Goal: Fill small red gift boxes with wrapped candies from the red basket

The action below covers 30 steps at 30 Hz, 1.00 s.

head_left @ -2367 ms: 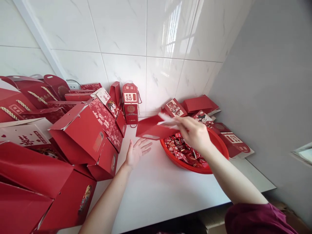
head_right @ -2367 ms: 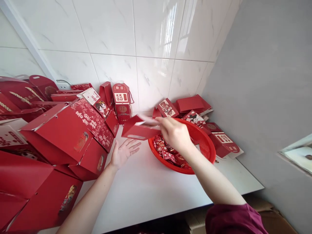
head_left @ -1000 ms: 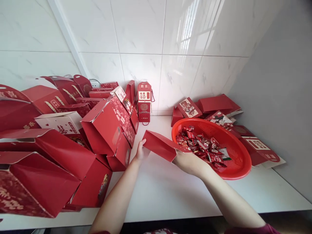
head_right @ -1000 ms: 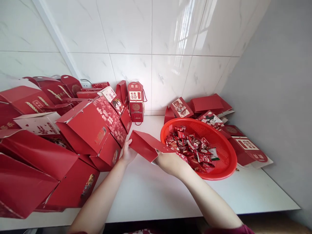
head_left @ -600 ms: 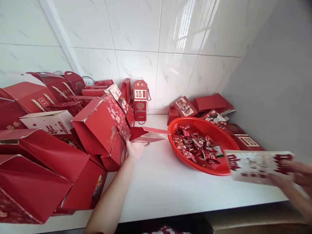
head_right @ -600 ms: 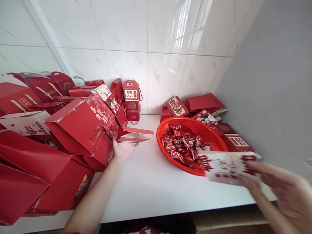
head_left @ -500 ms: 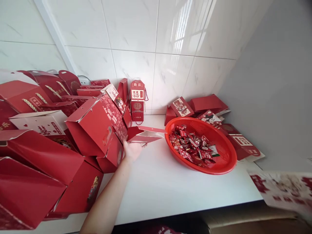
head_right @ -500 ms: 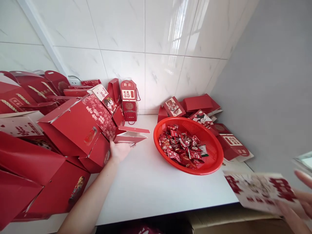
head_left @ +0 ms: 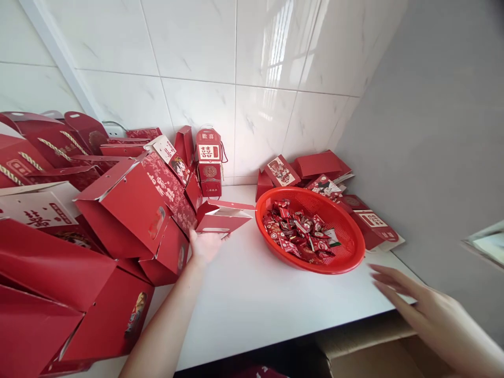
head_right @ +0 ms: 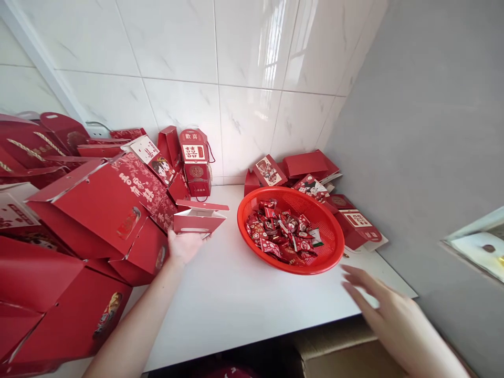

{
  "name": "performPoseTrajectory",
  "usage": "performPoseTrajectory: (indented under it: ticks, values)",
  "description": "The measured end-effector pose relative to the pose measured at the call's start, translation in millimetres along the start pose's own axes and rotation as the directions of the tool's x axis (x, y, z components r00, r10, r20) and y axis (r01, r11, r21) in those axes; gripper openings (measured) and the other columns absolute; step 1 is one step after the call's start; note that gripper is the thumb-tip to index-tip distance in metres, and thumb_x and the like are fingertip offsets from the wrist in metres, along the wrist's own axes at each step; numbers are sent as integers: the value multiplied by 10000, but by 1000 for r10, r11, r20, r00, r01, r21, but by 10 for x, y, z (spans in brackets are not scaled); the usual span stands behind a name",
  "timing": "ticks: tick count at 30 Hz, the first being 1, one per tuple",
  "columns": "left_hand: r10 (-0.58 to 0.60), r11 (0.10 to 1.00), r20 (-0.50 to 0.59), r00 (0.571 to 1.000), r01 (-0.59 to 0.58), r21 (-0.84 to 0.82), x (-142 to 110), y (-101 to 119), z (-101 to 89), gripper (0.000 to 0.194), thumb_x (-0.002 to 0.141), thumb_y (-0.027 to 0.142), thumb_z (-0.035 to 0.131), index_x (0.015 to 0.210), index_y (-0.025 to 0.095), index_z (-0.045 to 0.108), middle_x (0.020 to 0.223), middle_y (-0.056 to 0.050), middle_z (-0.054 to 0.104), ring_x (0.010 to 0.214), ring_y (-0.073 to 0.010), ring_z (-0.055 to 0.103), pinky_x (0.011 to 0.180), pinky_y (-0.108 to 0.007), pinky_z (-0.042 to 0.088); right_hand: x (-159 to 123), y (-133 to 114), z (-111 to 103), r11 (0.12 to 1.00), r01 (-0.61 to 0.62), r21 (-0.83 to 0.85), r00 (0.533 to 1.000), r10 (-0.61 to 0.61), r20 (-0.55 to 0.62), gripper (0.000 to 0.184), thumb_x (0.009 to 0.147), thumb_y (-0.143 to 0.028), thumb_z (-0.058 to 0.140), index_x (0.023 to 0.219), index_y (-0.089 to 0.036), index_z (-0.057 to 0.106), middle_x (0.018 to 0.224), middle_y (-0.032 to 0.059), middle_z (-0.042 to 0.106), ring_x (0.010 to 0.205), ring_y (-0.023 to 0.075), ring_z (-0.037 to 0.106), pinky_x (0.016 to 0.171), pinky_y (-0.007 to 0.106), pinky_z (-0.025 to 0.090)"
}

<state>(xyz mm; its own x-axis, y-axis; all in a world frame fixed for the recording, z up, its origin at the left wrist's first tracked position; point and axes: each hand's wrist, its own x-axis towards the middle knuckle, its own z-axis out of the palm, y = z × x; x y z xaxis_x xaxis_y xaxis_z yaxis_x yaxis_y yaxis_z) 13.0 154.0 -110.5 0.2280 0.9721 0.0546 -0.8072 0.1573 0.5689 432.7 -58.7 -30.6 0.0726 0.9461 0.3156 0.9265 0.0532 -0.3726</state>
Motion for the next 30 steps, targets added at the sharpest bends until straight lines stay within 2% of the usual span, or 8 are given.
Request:
performPoseTrajectory:
  ticks: [3,6,10,13,17,21,24,30]
  values:
    - [-15,1000,-20,1000,14,-15,3,-18,-47,692,797,662,454,1262,165,578,1293,-190,591,1159,-370,560,859,-522,490,504,-824,292,957,140,253,979,-172,106,276,978,-413,430,1156,-302,609,1167,17,672,1070,209,641,885,352,549]
    - [17,999,-98,995,-13,42,1,-35,-76,598,814,631,490,1185,182,627,1201,-153,654,1144,-348,578,881,-507,489,901,-1531,592,795,406,451,865,-493,91,316,1007,-295,379,1280,-262,534,1370,33,537,1261,173,506,1071,343,426]
    - [142,914,-148,979,-72,400,-2,-49,-93,462,821,493,603,1173,197,642,1083,-103,699,1052,-287,634,935,-443,464,1227,-1944,953,752,464,468,841,-539,33,339,1012,-252,366,1323,-209,493,1347,75,548,1267,192,491,1077,374,403]
    - [230,838,-165,959,-108,535,5,-50,-114,431,754,336,724,1162,225,641,967,-49,711,1030,-236,628,1000,-393,402,1347,-2006,1089,795,408,449,863,-496,93,317,1005,-332,410,1262,-200,540,1267,80,603,1179,220,557,1008,398,451]
    - [318,751,-167,933,-140,645,24,-58,-137,346,720,270,747,1057,222,683,938,-36,696,1034,-217,598,1033,-362,351,1243,-1967,1032,750,431,501,792,-581,188,384,991,-442,423,1287,-221,530,1315,64,573,1211,196,531,1029,372,437]
    - [334,718,-173,927,-131,684,50,-85,-172,247,720,306,730,945,204,711,915,-58,691,983,-241,611,963,-372,408,806,-1838,1074,706,545,451,638,-699,324,653,855,-540,616,1407,-241,434,1464,88,431,1354,262,384,1132,476,322]
    - [334,707,-185,924,-115,698,62,-105,-201,223,728,320,717,914,199,711,914,-66,691,969,-248,616,908,-357,432,389,-1691,1342,642,644,416,484,-763,428,920,734,-586,718,1490,-262,305,1580,96,210,1454,332,156,1164,630,80]
    - [237,680,-132,963,-67,730,20,-46,-116,230,774,344,687,959,208,697,991,-74,693,1063,-263,603,932,-357,431,-179,-1434,1866,662,667,342,478,-733,484,940,814,-505,672,1540,-299,111,1599,52,82,1470,334,45,1111,679,-93]
